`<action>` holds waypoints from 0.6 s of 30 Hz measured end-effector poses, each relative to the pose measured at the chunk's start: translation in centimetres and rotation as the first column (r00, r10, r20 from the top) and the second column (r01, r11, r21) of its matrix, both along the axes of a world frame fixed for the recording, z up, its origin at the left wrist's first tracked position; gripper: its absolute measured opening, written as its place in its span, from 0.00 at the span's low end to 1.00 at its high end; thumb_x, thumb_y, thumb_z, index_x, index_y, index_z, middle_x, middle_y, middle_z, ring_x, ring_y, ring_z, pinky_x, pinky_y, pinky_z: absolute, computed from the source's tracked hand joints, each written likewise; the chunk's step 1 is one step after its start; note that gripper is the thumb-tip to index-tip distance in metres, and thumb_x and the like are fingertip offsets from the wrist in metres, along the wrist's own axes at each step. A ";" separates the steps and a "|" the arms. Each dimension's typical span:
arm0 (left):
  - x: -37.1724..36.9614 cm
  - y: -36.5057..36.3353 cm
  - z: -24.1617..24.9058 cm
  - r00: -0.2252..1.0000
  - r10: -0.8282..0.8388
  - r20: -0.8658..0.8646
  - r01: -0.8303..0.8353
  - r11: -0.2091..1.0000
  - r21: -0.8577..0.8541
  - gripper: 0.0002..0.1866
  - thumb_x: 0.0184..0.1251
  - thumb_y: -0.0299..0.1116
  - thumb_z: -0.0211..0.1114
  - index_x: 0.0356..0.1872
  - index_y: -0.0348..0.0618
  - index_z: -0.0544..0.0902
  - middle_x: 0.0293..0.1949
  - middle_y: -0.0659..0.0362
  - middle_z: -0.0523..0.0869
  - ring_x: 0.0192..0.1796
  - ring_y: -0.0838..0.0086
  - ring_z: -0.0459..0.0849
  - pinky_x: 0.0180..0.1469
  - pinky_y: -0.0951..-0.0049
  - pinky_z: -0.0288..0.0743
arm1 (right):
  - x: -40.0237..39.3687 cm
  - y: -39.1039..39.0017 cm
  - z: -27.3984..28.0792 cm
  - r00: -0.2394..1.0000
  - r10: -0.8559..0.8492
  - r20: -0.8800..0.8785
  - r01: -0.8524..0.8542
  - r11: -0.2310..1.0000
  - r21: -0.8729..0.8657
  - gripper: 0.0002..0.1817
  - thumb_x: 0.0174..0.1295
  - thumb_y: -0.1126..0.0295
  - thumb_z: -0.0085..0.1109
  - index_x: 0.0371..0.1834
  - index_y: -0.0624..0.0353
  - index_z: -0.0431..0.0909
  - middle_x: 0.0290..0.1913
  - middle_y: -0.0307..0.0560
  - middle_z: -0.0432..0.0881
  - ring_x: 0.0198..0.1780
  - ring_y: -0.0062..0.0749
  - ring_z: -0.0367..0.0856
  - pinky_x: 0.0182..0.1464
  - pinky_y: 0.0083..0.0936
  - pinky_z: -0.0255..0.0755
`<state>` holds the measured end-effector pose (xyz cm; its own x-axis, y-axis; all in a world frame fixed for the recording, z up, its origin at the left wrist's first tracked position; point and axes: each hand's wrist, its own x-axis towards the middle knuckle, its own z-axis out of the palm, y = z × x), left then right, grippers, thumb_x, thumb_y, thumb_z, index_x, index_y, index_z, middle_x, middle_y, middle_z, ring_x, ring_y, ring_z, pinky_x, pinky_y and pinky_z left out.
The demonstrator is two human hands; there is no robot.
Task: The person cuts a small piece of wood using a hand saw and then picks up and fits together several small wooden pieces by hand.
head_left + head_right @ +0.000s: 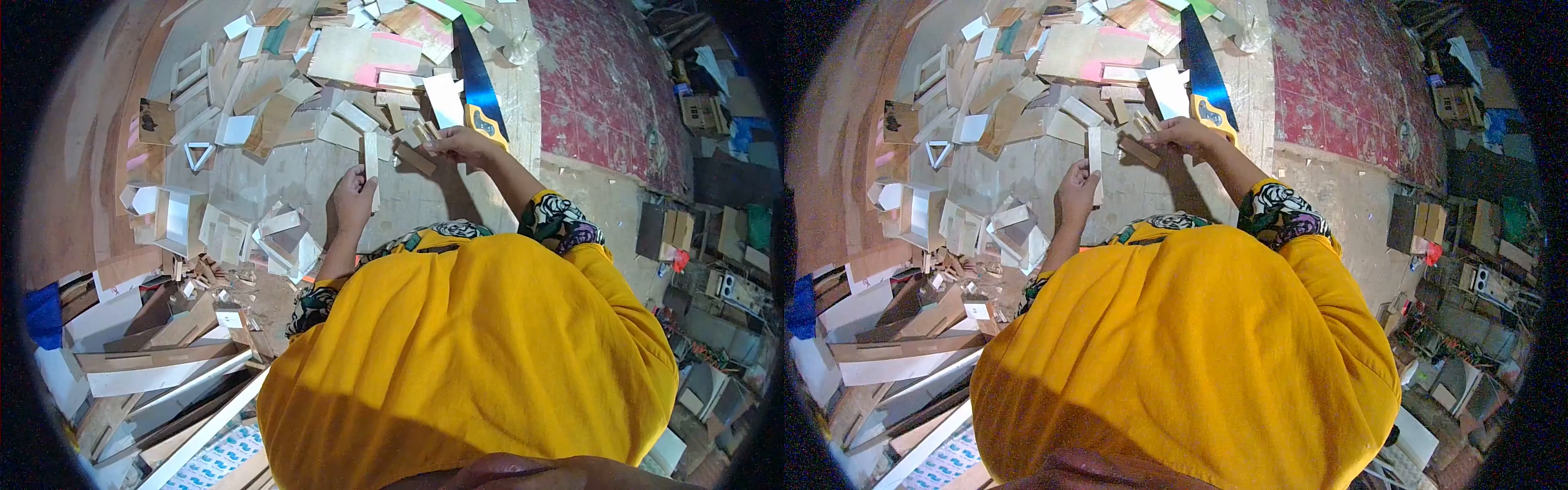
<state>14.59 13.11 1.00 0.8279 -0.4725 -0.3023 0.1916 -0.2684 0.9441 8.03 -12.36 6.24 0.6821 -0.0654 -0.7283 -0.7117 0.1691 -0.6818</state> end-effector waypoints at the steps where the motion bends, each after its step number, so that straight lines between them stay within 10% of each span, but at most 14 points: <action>1: 0.0 0.0 -0.1 1.000 -0.001 0.020 0.001 1.000 0.009 0.17 0.55 0.25 0.61 0.47 0.32 0.74 0.30 0.55 0.83 0.31 0.78 0.80 0.35 0.79 0.72 | -0.3 0.0 -0.4 1.000 -0.002 -0.001 0.002 1.000 0.001 0.12 0.50 0.60 0.68 0.31 0.54 0.79 0.25 0.31 0.74 0.21 0.14 0.66 0.23 0.13 0.57; 6: 0.1 0.1 -0.7 1.000 0.005 0.020 -0.004 0.999 -0.047 0.19 0.55 0.26 0.62 0.48 0.31 0.73 0.30 0.56 0.82 0.31 0.79 0.79 0.35 0.80 0.72 | -1.4 1.7 0.2 0.996 0.025 0.087 -0.042 0.978 0.205 0.14 0.45 0.58 0.71 0.27 0.53 0.79 0.21 0.33 0.76 0.21 0.16 0.69 0.23 0.13 0.61; 9: 0.1 0.1 0.3 1.000 0.000 -0.006 0.000 1.000 -0.015 0.19 0.55 0.26 0.63 0.48 0.30 0.73 0.30 0.57 0.81 0.31 0.79 0.79 0.34 0.81 0.72 | -1.5 3.5 1.0 0.950 0.300 0.090 -0.283 0.946 -0.160 0.15 0.44 0.59 0.71 0.24 0.57 0.79 0.21 0.33 0.75 0.21 0.18 0.70 0.25 0.18 0.65; 14: 0.0 0.0 0.0 0.999 -0.010 0.050 0.011 0.999 -0.036 0.18 0.56 0.26 0.62 0.48 0.30 0.73 0.30 0.57 0.81 0.31 0.80 0.78 0.33 0.81 0.72 | -2.9 6.1 -1.7 0.702 0.711 0.052 -0.293 0.354 -0.888 0.14 0.40 0.58 0.66 0.20 0.56 0.77 0.24 0.49 0.77 0.29 0.44 0.78 0.33 0.36 0.71; 18: -0.2 0.0 0.9 0.997 -0.050 0.052 0.051 0.999 -0.019 0.19 0.58 0.26 0.60 0.51 0.34 0.71 0.32 0.59 0.81 0.32 0.81 0.78 0.33 0.82 0.71 | -3.8 7.1 -0.8 0.721 0.687 0.090 -0.233 0.362 -0.902 0.13 0.42 0.59 0.64 0.26 0.54 0.79 0.29 0.48 0.80 0.34 0.47 0.78 0.37 0.37 0.72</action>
